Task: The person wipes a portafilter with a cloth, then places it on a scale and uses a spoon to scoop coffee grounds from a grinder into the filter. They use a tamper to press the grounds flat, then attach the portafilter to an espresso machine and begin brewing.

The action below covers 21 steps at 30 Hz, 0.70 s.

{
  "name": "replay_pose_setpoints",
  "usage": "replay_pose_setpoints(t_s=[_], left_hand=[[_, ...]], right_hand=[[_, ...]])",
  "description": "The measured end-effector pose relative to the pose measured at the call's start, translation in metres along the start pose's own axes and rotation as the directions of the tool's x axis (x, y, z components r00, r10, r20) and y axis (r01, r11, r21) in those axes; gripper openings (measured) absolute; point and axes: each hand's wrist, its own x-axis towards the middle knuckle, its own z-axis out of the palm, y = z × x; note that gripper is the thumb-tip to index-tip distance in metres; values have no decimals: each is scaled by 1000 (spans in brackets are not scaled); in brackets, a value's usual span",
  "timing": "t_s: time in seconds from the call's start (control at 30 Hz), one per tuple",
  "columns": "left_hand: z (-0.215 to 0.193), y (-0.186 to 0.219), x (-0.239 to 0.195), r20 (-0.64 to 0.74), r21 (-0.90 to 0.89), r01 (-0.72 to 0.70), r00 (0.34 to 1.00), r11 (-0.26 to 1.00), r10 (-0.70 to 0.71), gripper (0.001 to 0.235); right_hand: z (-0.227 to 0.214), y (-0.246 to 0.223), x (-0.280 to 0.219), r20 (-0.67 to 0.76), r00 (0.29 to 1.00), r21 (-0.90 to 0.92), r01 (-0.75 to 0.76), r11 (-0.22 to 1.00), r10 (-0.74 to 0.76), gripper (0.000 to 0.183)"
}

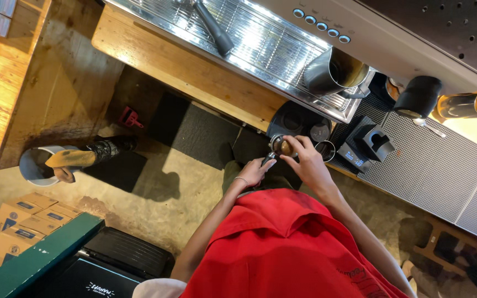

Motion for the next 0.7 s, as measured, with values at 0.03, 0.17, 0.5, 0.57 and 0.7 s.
replay_pose_setpoints(t_s=[0.03, 0.17, 0.5, 0.57, 0.7], left_hand=[[-1, 2, -1, 2, 1, -1, 1000, 1000, 1, 39], [-5, 3, -1, 25, 25, 0, 1000, 1000, -1, 39], [-6, -4, 8, 42, 66, 22, 999, 998, -24, 38], [-9, 0, 2, 37, 69, 20, 999, 997, -22, 39], [-9, 1, 1, 26, 82, 6, 1000, 997, -8, 39]], right_hand=[[-3, -4, 1, -1, 1000, -1, -1, 1000, 1, 54], [-13, -16, 6, 53, 999, -2, -14, 1000, 14, 52], [7, -7, 32, 168, 982, 15, -93, 996, 89, 28], [10, -8, 33, 148, 987, -9, -65, 998, 66, 26], [23, 5, 31, 91, 996, -24, 14, 1000, -12, 24]])
